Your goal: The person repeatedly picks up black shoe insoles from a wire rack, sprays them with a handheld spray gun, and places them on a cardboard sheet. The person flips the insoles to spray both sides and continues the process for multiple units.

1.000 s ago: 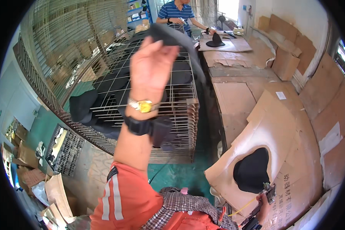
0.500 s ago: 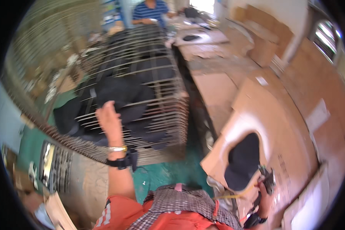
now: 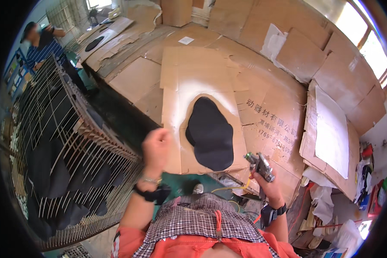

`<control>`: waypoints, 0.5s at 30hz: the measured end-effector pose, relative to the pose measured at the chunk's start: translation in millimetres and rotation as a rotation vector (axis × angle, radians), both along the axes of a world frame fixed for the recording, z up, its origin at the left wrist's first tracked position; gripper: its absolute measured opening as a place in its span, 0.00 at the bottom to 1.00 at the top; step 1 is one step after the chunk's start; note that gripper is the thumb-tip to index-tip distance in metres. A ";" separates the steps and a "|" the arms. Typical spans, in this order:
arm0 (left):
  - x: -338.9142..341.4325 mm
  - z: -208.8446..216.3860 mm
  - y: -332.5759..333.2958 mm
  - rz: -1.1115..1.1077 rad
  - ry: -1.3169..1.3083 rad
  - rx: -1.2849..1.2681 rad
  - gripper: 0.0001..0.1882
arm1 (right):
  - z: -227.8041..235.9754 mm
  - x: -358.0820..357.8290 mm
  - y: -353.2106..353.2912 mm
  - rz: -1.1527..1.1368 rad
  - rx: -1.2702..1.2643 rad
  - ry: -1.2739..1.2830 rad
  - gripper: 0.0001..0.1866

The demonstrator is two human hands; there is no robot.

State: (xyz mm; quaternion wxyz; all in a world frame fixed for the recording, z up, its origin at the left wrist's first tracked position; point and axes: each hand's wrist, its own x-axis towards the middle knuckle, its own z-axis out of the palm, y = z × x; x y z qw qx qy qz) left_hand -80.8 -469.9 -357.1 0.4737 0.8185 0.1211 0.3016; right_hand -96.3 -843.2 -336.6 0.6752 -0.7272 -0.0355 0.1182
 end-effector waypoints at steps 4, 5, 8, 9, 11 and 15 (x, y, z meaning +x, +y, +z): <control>98.7 -122.7 -83.7 -0.297 0.191 0.095 0.07 | -20.4 -10.8 -19.0 -0.048 -0.085 0.018 0.23; 110.3 -144.1 -88.2 -0.263 0.319 0.273 0.11 | -26.6 -10.4 -21.7 -0.046 -0.117 0.019 0.23; 140.3 -159.7 -116.2 -0.217 0.527 0.556 0.15 | -27.1 -21.5 -31.9 -0.168 -0.053 0.133 0.24; 142.9 -161.8 -120.7 -0.211 0.605 0.624 0.15 | -26.7 -23.5 -36.5 -0.189 -0.048 0.156 0.25; 157.0 -178.5 -122.4 -0.269 0.586 0.681 0.09 | -37.7 -21.6 -50.7 -0.238 -0.067 0.134 0.25; 175.2 -175.0 -97.5 -0.114 0.369 0.421 0.04 | -42.6 -1.1 -62.4 -0.236 -0.114 0.140 0.27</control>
